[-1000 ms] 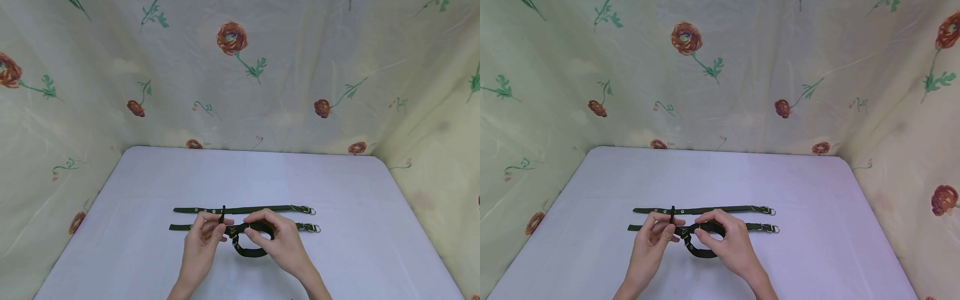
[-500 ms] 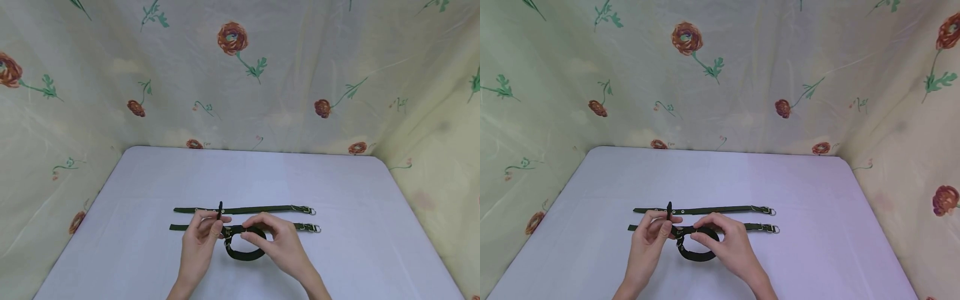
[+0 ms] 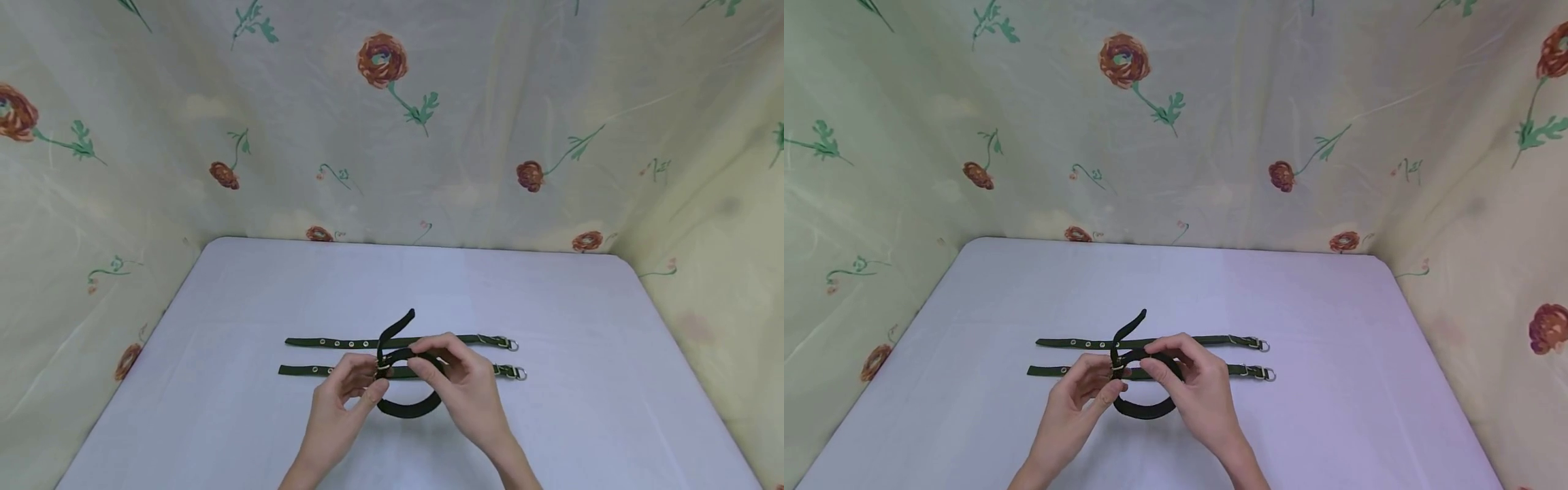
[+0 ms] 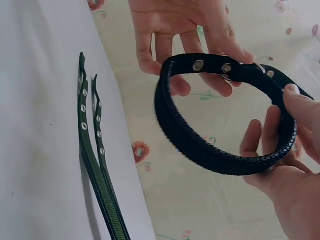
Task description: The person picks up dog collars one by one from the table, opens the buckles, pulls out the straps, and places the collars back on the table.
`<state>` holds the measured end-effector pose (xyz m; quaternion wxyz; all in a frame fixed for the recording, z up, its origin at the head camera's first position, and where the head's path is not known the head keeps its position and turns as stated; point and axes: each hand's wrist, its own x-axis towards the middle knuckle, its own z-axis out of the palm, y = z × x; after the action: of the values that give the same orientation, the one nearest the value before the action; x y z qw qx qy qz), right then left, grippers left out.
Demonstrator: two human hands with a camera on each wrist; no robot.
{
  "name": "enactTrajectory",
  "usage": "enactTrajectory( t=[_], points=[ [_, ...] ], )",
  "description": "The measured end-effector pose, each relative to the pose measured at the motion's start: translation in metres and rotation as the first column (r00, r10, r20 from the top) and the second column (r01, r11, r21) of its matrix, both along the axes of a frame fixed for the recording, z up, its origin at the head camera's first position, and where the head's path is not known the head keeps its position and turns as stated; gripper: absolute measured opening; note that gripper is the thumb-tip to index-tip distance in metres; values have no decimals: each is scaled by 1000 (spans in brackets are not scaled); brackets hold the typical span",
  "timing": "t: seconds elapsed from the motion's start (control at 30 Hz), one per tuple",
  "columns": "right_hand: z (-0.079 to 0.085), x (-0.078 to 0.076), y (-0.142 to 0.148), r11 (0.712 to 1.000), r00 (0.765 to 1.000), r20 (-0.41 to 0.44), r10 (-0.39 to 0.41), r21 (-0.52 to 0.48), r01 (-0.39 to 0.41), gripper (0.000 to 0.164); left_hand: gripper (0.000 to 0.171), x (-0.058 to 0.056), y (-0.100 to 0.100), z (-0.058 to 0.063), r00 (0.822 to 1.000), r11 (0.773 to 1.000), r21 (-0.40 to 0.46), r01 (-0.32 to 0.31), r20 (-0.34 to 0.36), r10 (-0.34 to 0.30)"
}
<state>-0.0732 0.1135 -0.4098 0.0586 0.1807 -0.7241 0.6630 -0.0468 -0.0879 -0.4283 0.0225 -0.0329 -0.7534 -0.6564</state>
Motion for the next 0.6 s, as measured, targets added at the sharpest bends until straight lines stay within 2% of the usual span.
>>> enactTrajectory(
  t=[0.23,0.37,0.5,0.6],
  points=[
    [-2,0,0,998,1000,-18,-24,-61,23,20,23,0,1,-1,1000,1000,5,12,3,-12],
    [-2,0,1,998,1000,4,-12,-61,12,19,20,0,1,-2,1000,1000,17,5,6,-5],
    [-3,1,2,1000,1000,10,-4,15,4,20,19,-1,0,-2,999,999,9,-36,-4,36],
    [-4,1,2,992,998,-20,-55,113,57,20,19,-3,-1,-1,997,997,-37,-71,-22,71]
  ],
)
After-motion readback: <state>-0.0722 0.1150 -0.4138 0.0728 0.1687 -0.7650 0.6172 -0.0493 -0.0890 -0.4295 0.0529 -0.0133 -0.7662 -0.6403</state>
